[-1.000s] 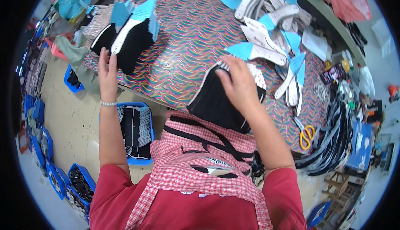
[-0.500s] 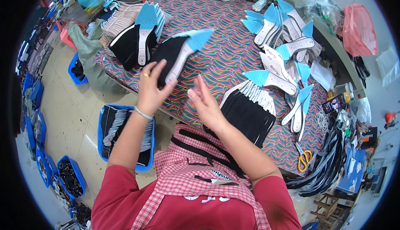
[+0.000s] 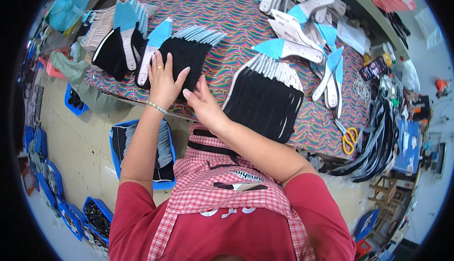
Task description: The person assembles slipper components by hand, attaching black elastic straps to light blue and white slipper soles. They repeatedly pick up a sole, thread the strap through the holes, and trim excess strap material with yellow-handled scissors. The finished slipper pairs are stacked on the table and eventually bundled with a white rubber band.
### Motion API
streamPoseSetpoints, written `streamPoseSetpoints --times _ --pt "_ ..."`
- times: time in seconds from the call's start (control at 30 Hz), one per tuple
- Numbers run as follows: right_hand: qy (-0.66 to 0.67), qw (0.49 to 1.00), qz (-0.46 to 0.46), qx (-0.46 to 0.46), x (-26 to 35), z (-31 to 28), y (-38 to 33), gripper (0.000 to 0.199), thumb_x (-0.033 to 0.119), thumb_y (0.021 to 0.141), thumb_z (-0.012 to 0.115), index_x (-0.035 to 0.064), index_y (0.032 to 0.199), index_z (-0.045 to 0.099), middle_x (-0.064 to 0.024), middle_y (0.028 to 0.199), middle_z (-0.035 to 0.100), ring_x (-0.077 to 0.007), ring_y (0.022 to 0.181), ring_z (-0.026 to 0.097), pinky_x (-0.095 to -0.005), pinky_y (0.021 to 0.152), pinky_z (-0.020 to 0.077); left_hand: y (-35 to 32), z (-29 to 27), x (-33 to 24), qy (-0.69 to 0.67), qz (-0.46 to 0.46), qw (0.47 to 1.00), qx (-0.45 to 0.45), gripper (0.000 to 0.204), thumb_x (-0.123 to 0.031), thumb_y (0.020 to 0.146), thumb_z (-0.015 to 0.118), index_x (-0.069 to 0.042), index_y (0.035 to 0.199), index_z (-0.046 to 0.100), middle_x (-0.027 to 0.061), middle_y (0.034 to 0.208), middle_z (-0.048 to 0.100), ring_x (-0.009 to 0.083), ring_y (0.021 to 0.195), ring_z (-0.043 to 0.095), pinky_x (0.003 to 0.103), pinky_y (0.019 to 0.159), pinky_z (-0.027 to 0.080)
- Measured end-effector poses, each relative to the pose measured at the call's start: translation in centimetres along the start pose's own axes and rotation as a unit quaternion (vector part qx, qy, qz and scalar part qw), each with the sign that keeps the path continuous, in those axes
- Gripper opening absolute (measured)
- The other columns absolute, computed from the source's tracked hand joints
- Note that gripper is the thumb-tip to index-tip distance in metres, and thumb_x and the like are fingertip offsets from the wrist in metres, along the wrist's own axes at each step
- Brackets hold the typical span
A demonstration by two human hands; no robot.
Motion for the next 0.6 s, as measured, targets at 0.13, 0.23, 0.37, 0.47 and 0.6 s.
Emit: streamPoseSetpoints --times 0.13,0.23,0.37,0.47,0.6 --pt "0.028 0.999 -0.010 -0.026 0.5 -0.5 -1.0 0.091 0.034 0.096 0.055 -0.0023 0.148 -0.011 -0.0276 0.155 0.000 -0.0321 0.144 0.017 -0.0381 0.110 0.0318 3.2 -1.5 2.2 -0.259 -0.129 0.957 -0.010 0.082 -0.049 0.081 0.068 0.006 0.136 0.041 0.0315 0.127 0.051 0.0401 0.121 0.050 0.042 0.102 0.039" --pt "0.038 0.999 0.006 -0.016 1.2 -0.3 -1.5 0.091 0.030 0.095 0.056 -0.0033 0.147 -0.010 -0.0301 0.154 0.006 -0.0346 0.142 0.021 -0.0359 0.111 0.0287 4.0 0.2 3.4 -0.225 -0.083 0.966 0.090 0.091 -0.050 0.078 0.072 0.008 0.138 0.037 0.0310 0.128 0.051 0.0403 0.120 0.051 0.039 0.102 0.041" --pt "0.045 0.997 -0.008 -0.064 0.3 -2.4 -4.0 0.089 0.030 0.095 0.056 -0.0098 0.145 -0.007 -0.0307 0.153 0.007 -0.0321 0.144 0.016 -0.0349 0.114 0.0235 0.8 0.2 0.8 -0.377 -0.068 0.910 0.157 0.089 -0.036 0.074 0.080 0.007 0.138 0.037 0.0267 0.131 0.051 0.0360 0.123 0.049 0.041 0.103 0.039" --pt "0.149 0.986 0.036 -0.065 4.3 -3.0 -8.9 0.091 0.032 0.095 0.056 -0.0100 0.145 -0.007 -0.0287 0.154 0.007 -0.0302 0.144 0.015 -0.0366 0.115 0.0220 -0.7 -0.6 -2.1 -0.329 -0.042 0.929 0.162 0.094 -0.035 0.072 0.082 0.000 0.143 0.032 0.0244 0.137 0.046 0.0310 0.127 0.045 0.038 0.104 0.038" --pt "0.093 0.990 0.099 0.043 5.6 -3.7 -12.1 0.084 0.034 0.096 0.055 -0.0083 0.147 0.003 -0.0248 0.149 0.026 -0.0265 0.138 0.030 -0.0361 0.112 0.0261 -0.3 -0.9 -2.3 -0.432 -0.043 0.868 0.241 0.095 -0.028 0.071 0.084 -0.003 0.145 0.029 0.0197 0.136 0.047 0.0286 0.127 0.045 0.037 0.105 0.037"
Point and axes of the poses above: each hand's wrist, its own y-axis towards the middle knuckle, its own z-axis out of the palm, x = y × z, the point moved 2 cm from there along y, towards the middle knuckle
